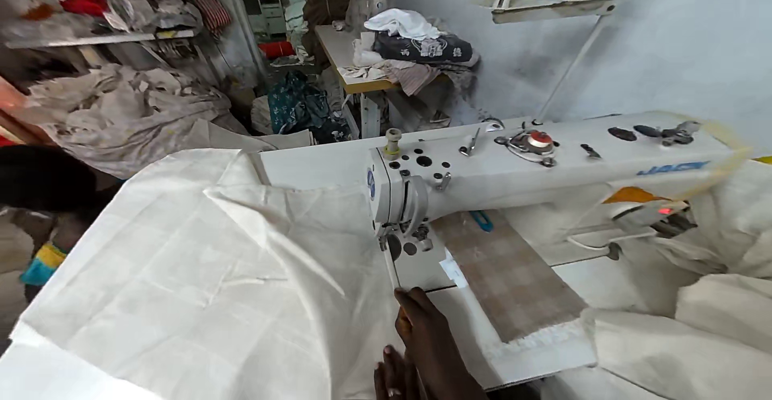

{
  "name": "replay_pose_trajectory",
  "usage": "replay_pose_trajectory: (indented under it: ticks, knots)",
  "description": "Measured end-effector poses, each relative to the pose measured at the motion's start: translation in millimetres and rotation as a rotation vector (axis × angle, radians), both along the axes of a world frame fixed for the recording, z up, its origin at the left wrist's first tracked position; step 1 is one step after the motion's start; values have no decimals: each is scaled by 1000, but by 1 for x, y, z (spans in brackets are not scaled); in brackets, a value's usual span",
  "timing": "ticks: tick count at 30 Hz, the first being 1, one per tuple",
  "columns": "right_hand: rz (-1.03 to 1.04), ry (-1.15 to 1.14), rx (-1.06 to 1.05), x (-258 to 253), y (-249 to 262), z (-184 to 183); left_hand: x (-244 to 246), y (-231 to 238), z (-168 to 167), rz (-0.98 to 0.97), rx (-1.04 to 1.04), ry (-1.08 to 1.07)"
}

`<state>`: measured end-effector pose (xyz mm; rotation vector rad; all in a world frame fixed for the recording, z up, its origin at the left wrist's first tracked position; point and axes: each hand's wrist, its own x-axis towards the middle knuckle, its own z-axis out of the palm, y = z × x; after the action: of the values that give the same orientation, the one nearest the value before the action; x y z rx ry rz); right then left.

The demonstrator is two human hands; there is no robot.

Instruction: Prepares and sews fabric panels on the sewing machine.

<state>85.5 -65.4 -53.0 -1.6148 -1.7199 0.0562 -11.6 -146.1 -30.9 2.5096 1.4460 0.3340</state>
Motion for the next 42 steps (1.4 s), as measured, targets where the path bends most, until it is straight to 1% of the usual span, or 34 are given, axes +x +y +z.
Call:
replay_pose_trajectory:
  ticks: [2, 6, 9, 12, 14, 15, 17, 18, 19, 20, 21, 23, 24, 26, 28, 29, 31, 36, 38, 39, 41, 42]
  knots:
    - [2, -1, -13, 0, 2, 0, -5, 5, -1, -30, 0, -58]
    - [-11, 4, 1, -2, -1, -3, -23, 16, -8, -71, -115, -271]
    - [-22, -19, 23, -2, 5, -2, -39, 34, -12, -161, -122, -302]
    - [4, 2, -23, -1, 12, 5, -50, 60, -11, -261, -106, -366]
    - [13, 41, -99, -1, 12, 11, -57, 76, -11, -275, -190, -487]
    - [17, 65, -155, 0, 11, 16, -59, 83, -5, -230, -292, -556]
    - [23, 110, -246, 1, 10, 23, -61, 99, 14, -37, -529, -653]
    - [26, 118, -237, 1, 11, 23, -59, 108, 23, 57, -583, -647]
    - [29, 117, -202, 1, 11, 19, -58, 116, 31, 114, -621, -596]
    - [27, 108, -155, 0, 11, 15, -55, 122, 36, 134, -606, -540]
    - [26, 104, -119, 0, 12, 12, -51, 127, 34, 116, -520, -498]
    - [36, 152, -127, 4, 11, 13, -46, 129, 12, -14, -247, -501]
    - [38, 214, -164, 8, 8, 15, -45, 128, -4, -77, -130, -526]
    - [46, 443, -361, 21, 3, 23, -48, 124, -26, -157, 42, -541]
    - [41, 666, -492, 31, 0, 28, -52, 119, -37, -221, 146, -487]
    - [39, 725, -530, 33, -2, 29, -54, 115, -38, -254, 171, -447]
    - [28, 709, -554, 33, -4, 32, -55, 107, -38, -307, 188, -375]
    - [-36, 483, -514, 20, -7, 31, -53, 91, -43, -326, 277, -283]
    - [-86, 375, -493, 13, -9, 33, -52, 89, -41, -316, 261, -288]
    - [-110, 332, -454, 9, -9, 33, -50, 90, -38, -308, 216, -318]
    - [-139, 293, -368, 6, -9, 28, -49, 102, -25, -280, 20, -440]
    - [-143, 299, -336, 6, -10, 25, -48, 112, -16, -218, -61, -484]
